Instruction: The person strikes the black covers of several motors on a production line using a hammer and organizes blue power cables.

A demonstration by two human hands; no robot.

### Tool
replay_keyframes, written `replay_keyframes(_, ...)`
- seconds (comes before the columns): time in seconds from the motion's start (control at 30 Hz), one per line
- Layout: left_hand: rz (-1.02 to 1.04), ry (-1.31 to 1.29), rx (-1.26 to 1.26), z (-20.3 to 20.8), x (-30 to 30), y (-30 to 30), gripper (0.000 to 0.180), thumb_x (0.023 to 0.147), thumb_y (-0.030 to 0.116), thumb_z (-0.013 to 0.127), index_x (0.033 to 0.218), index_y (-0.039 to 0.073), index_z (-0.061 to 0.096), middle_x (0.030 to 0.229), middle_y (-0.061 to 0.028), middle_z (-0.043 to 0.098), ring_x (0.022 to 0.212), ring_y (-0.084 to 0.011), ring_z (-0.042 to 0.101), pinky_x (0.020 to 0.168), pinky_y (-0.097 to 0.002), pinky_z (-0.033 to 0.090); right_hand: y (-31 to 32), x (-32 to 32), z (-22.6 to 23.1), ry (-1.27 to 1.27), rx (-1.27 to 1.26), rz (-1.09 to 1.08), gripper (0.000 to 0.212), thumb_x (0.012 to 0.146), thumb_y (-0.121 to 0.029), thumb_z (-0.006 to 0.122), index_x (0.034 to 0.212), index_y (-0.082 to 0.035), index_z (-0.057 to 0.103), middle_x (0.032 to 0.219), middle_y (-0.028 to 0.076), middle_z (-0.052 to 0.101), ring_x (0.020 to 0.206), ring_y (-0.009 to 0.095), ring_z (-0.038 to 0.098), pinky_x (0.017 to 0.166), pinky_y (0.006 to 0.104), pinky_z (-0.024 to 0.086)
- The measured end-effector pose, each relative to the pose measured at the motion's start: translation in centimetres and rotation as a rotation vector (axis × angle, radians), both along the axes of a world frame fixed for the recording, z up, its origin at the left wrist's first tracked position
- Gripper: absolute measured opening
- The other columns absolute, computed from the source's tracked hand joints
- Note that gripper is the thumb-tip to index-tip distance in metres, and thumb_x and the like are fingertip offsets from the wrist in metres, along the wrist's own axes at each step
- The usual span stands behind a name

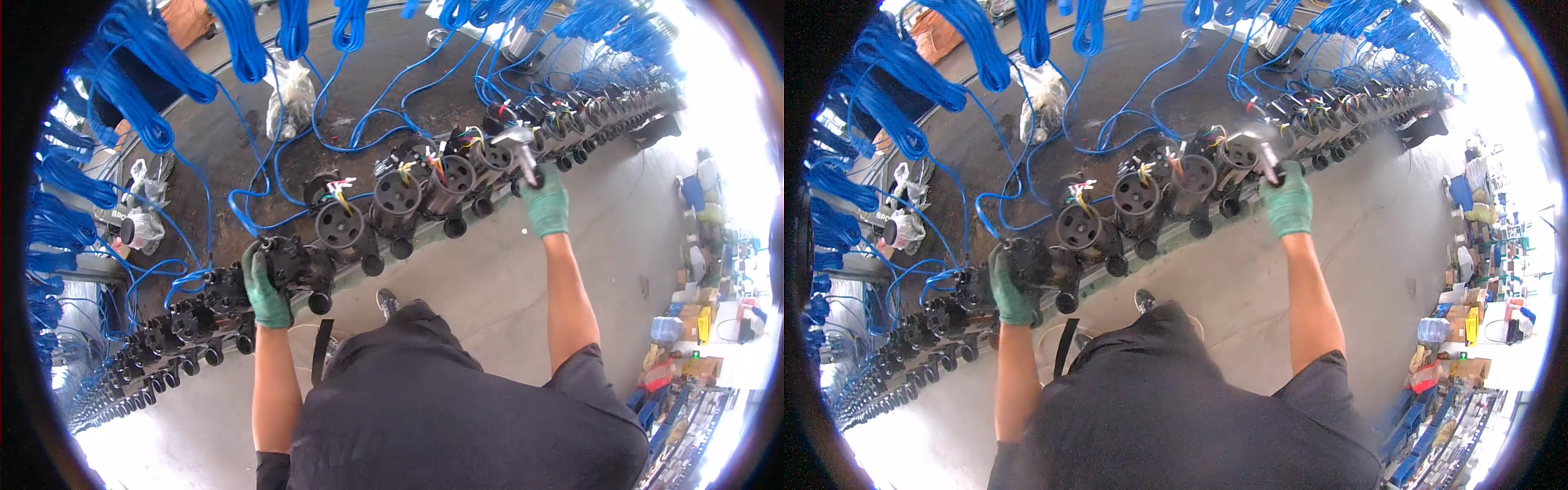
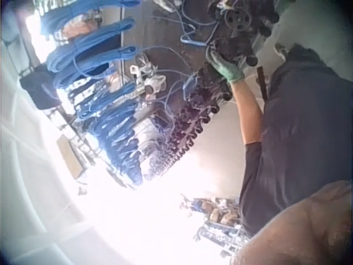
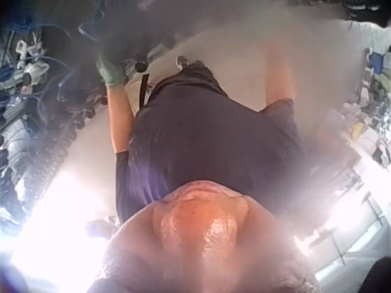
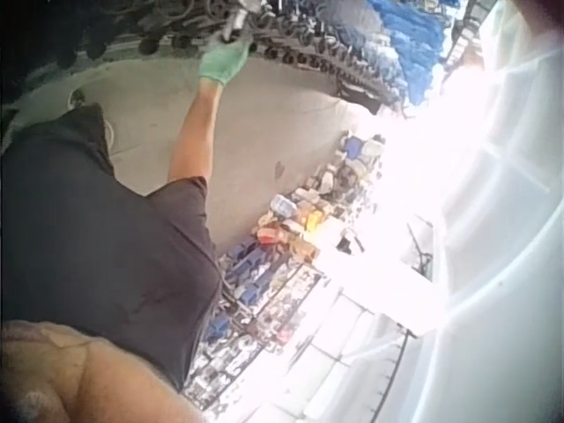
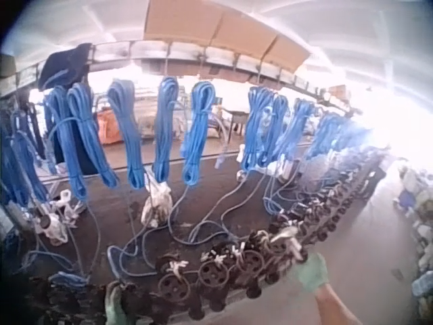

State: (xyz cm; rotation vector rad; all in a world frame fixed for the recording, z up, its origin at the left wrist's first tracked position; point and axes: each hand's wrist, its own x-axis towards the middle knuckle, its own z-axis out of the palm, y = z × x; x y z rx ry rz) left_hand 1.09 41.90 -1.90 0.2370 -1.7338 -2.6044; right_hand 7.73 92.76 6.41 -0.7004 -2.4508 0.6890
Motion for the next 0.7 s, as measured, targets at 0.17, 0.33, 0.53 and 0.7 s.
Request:
replay_keyframes(0.17,0.038,0.121,-0.429,2.3,-0.4,-1.8,0.035,0.100,0.011,0.058,0.133,0.001,0.058,0.121,-0.0082,0.064,0.105,-0.0166,0.062,0.098,-0.0321,0.052,12.1,-3.3,-4.9,-0.124,0.204,-0.141,0.037,0.086,-0.026,0.081,0.114,-0.009,0.063,0.100,0.017,0.073,0.094,0.041,0.070,0.080,0.0515,0.053)
replay_keyframes(0.33,-0.098,-0.001,-0.874,7.1,-2.8,0.1,0.023,0.099,0.021,0.066,0.114,0.004,0.072,0.098,-0.0046,0.073,0.090,-0.0125,0.063,0.085,-0.0296,0.051,18.2,-4.0,-9.7,-0.146,0.258,0.031,0.041,0.084,-0.020,0.082,0.117,-0.010,0.059,0.099,0.018,0.072,0.096,0.042,0.068,0.083,0.0506,0.052)
replay_keyframes(0.53,-0.136,-0.001,-1.141,5.8,-3.5,0.3,0.037,0.102,0.037,0.063,0.095,0.002,0.073,0.075,-0.0182,0.071,0.065,-0.0300,0.067,0.067,-0.0406,0.052,9.9,-5.8,-3.9,0.010,0.401,0.075,0.035,0.096,-0.027,0.072,0.124,-0.008,0.064,0.107,0.016,0.073,0.100,0.033,0.071,0.090,0.0430,0.053)
replay_keyframes(0.7,-0.115,-0.070,-1.204,6.7,-3.4,1.4,0.041,0.103,0.039,0.058,0.091,0.003,0.072,0.078,-0.0216,0.071,0.073,-0.0411,0.067,0.072,-0.0457,0.052,-7.4,-10.7,1.5,0.122,0.052,0.602,0.018,0.096,-0.018,0.072,0.112,-0.008,0.074,0.111,0.013,0.075,0.100,0.025,0.073,0.086,0.0368,0.057)
